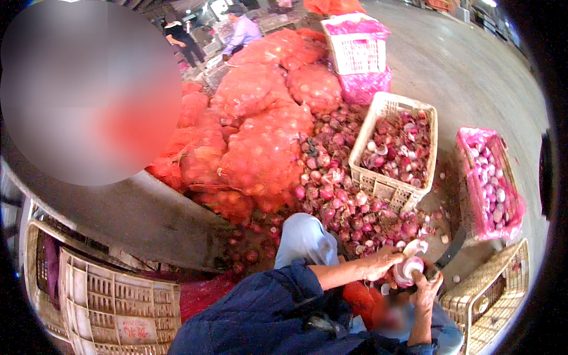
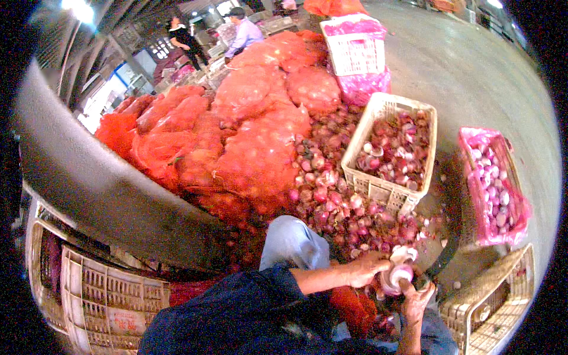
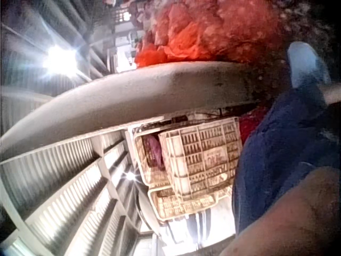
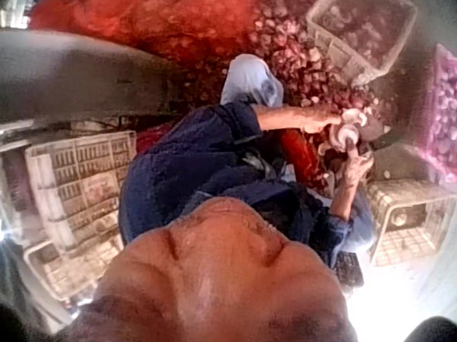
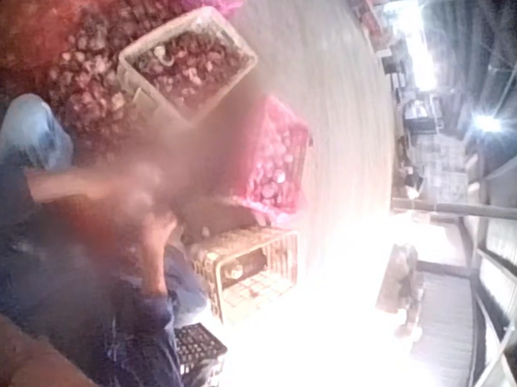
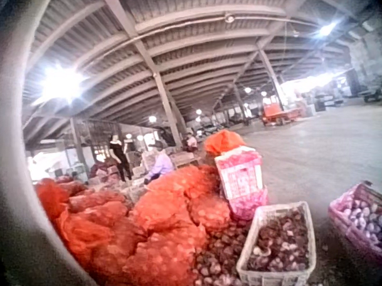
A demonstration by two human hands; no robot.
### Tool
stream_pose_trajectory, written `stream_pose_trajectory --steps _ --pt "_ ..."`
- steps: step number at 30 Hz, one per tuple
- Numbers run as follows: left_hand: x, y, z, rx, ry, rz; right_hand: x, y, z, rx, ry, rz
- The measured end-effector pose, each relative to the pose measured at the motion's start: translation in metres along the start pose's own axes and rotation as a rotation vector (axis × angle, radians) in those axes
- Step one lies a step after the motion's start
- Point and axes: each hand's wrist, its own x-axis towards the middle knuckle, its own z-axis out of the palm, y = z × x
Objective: The person peels onions by hand using a knife, discarding the skins onto the floor and placing the peeled onions into a basket.
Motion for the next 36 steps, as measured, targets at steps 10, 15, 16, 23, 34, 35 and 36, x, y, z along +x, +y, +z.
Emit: stream_pose_trajectory --steps 10,15,16,23,34,35,36 --pt "0.007 0.0 -0.012 -0.462 -0.048 -0.603 0.02 -0.026 0.004 0.422 0.014 0.091" --pt "0.011 -0.001 -0.007 0.216 0.002 -0.089 0.007 -0.029 0.007 0.309 0.036 0.08" --pt "0.011 0.003 -0.003 0.054 -0.016 -0.086 0.004 -0.028 0.008 0.277 0.047 0.086" --pt "0.015 0.025 -0.004 -0.462 0.023 -0.042 0.001 -0.042 0.017 0.137 -0.051 0.053" --pt "0.016 0.031 0.004 0.196 0.023 0.162 0.009 -0.022 0.016 -0.264 0.155 -0.133" --pt "0.01 0.02 0.001 0.38 0.106 0.301 0.007 -0.021 0.028 -0.218 0.147 -0.071" --pt "0.002 0.016 0.0 0.449 0.154 0.321 0.004 -0.015 0.031 -0.168 0.107 -0.061"
